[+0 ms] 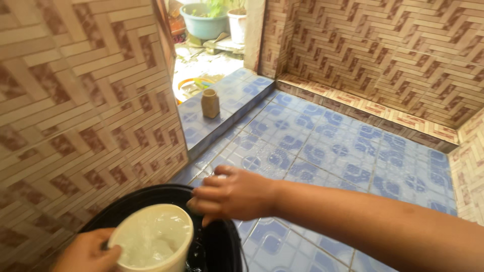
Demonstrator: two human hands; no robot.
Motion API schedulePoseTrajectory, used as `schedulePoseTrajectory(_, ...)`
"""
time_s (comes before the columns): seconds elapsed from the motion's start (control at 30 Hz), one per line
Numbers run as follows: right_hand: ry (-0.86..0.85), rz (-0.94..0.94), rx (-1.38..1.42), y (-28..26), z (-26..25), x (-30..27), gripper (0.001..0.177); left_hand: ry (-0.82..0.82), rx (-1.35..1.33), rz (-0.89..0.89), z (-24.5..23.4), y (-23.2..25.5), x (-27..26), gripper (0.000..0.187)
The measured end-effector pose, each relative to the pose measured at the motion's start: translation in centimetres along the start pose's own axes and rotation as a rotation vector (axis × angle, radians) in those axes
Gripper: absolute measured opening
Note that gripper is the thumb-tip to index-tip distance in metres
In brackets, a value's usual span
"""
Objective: The person cleans the blue tiled floor and grout lines by scrubbing them with a small tool and rinsing with water from a bucket and cup.
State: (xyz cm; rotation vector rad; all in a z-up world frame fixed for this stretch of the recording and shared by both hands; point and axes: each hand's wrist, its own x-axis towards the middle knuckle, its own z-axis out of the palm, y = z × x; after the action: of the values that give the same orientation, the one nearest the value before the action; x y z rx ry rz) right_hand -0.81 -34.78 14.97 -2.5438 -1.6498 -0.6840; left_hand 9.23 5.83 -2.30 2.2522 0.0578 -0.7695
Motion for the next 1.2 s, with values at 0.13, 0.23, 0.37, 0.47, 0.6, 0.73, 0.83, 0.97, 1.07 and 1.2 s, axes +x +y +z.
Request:
schedulePoseTrajectory(0.13, 0.008, 0.472, -0.059, 4.4, -0.8, -8.0, 0.007, 0.369, -0.301, 0.192, -3.3, 3.8, -1.9, 0.050)
schedulePoseTrajectory(0.23, 0.134, 0.726, -0.023, 6.5, -0.2, -15.7, 0.017, 0.479, -0.212, 0.156, -5.0, 13.8, -4.9, 0.041)
schedulePoseTrajectory(0.37, -0.089, 0.925, -0.134, 7.5, 1.1, -24.8, 0.016, 0.447, -0.361, 0.344, 1.4, 27.0, -9.6, 0.039)
schedulePoseTrajectory(0.47, -0.116, 1.206, -0.056, 6.6, 3.4, -31.5, 0.020, 0.306, -0.544, 0.455, 7.9, 34.2, -9.8, 0.035)
schedulePoseTrajectory(0.6, -0.177, 1.503, 0.053, 3.9, 8.3, -40.9, 0.027, 0.220, -0.662, 0.362, 18.4, 39.2, -5.4, 0.028)
schedulePoseTrajectory(0.73, -0.244, 1.706, 0.132, 1.3, 12.0, -47.9, 0.042, 0.244, -0.733, 0.275, 28.2, 39.2, -0.9, 0.032)
schedulePoseTrajectory(0.83, -0.297, 1.720, 0.118, 0.8, 13.4, -50.4, 0.058, 0.281, -0.778, 0.174, 33.4, 37.5, 1.2, 0.039)
schedulePoseTrajectory(0.97, -0.487, 1.673, 0.132, 1.2, 14.0, -50.2, 0.077, 0.323, -0.872, 0.064, 36.6, 33.7, 3.7, 0.048)
schedulePoseTrajectory(1.07, -0.555, 1.639, 0.172, 0.5, 13.9, -49.1, 0.080, 0.358, -0.874, 0.091, 37.4, 30.9, 5.0, 0.051)
schedulePoseTrajectory(1.2, -0.456, 1.632, 0.047, 0.0, 14.7, -48.7, 0.051, 0.357, -0.980, 0.134, 37.5, 27.5, 6.1, 0.051)
